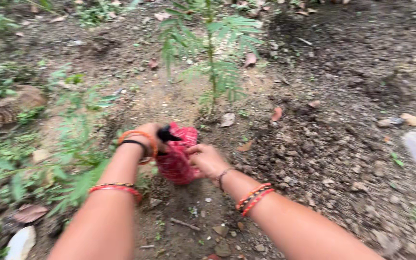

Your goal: The person weeds around a small plant by hand, pulling out small unwanted plants from the soil. They then use a spray bottle to water the plant and the surrounding soil.

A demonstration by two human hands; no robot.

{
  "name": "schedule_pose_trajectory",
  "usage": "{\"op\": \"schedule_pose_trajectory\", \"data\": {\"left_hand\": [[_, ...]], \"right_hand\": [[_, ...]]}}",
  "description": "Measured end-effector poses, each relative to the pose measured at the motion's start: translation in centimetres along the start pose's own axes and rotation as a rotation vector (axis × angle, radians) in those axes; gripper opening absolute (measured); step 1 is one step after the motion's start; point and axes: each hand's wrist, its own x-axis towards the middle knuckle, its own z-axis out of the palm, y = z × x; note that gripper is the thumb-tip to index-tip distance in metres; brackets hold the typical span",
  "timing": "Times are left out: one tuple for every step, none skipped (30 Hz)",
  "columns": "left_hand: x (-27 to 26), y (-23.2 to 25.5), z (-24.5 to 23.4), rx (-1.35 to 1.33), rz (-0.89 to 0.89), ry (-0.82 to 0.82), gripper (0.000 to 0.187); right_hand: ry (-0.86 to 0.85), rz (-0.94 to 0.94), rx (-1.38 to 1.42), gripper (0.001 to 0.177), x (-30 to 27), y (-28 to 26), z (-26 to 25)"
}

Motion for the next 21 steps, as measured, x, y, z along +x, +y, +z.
{"op": "schedule_pose_trajectory", "data": {"left_hand": [[-0.2, -0.8, -0.2, -0.014, 0.013, 0.008, 0.055], [-0.4, -1.1, -0.3, 0.008, -0.019, 0.033, 0.059], [-0.6, -1.2, -0.5, 0.030, -0.050, 0.059, 0.063], [-0.8, -1.4, -1.1, 0.047, -0.074, 0.067, 0.062], [-0.9, -1.6, -1.6, 0.064, -0.099, 0.076, 0.061], [-1.1, -1.7, -2.0, 0.081, -0.128, 0.084, 0.060], [-1.0, -1.6, -2.3, 0.058, -0.141, 0.093, 0.058], [-1.0, -2.0, -2.5, 0.035, -0.162, 0.105, 0.057], [-0.9, -2.3, -2.6, 0.012, -0.183, 0.116, 0.057], [-1.1, -2.7, -2.4, 0.032, -0.168, 0.128, 0.058], [-1.2, -2.9, -1.9, 0.052, -0.153, 0.139, 0.059], [-1.5, -3.2, -1.6, 0.074, -0.139, 0.151, 0.060], [-1.9, -3.6, -1.5, 0.046, -0.159, 0.165, 0.061], [-2.3, -3.6, -1.3, 0.017, -0.175, 0.176, 0.062], [-2.7, -3.6, -1.4, -0.013, -0.191, 0.187, 0.063], [-3.2, -3.5, -1.5, -0.024, -0.192, 0.200, 0.064], [-3.8, -3.3, -1.8, -0.036, -0.194, 0.213, 0.065], [-4.5, -3.1, -2.0, -0.048, -0.196, 0.225, 0.066], [-5.2, -2.7, -2.2, -0.038, -0.241, 0.219, 0.063], [-5.8, -2.4, -2.8, -0.024, -0.287, 0.217, 0.061], [-6.4, -2.2, -3.4, -0.010, -0.332, 0.215, 0.058]], "right_hand": [[-0.009, 0.012, -0.014, 0.040, -0.1, 0.1, 0.0], [-0.019, 0.024, -0.024, 0.039, -0.2, 0.1, 0.1], [-0.030, 0.036, -0.035, 0.038, -0.4, 0.1, 0.1], [-0.013, 0.044, -0.051, 0.037, -0.5, -0.1, 0.0], [0.003, 0.053, -0.067, 0.035, -0.6, -0.3, 0.0], [0.014, 0.063, -0.083, 0.034, -0.7, -0.6, -0.1], [0.024, 0.060, -0.086, 0.033, -0.8, -0.9, -0.4], [0.026, 0.055, -0.091, 0.033, -0.9, -1.0, -0.7], [0.028, 0.051, -0.095, 0.033, -0.9, -1.0, -1.0], [0.031, 0.046, -0.081, 0.033, -0.9, -1.0, -1.2], [0.033, 0.042, -0.067, 0.033, -0.8, -1.0, -1.7], [0.034, 0.037, -0.052, 0.033, -0.6, -0.9, -2.0], [0.046, 0.044, -0.037, 0.033, -0.4, -0.8, -2.2], [0.063, 0.055, -0.023, 0.033, -0.2, -0.8, -2.5], [0.079, 0.066, -0.008, 0.032, 0.0, -0.7, -2.6], [0.083, 0.073, -0.003, 0.032, 0.1, -0.6, -2.7], [0.087, 0.080, 0.002, 0.032, 0.2, -0.6, -2.8], [0.091, 0.089, 0.006, 0.031, 0.2, -0.5, -2.9], [0.089, 0.087, 0.008, 0.031, 0.2, -0.4, -3.0], [0.085, 0.081, 0.012, 0.031, 0.2, -0.5, -2.9], [0.081, 0.075, 0.016, 0.031, 0.3, -0.7, -3.0]]}}
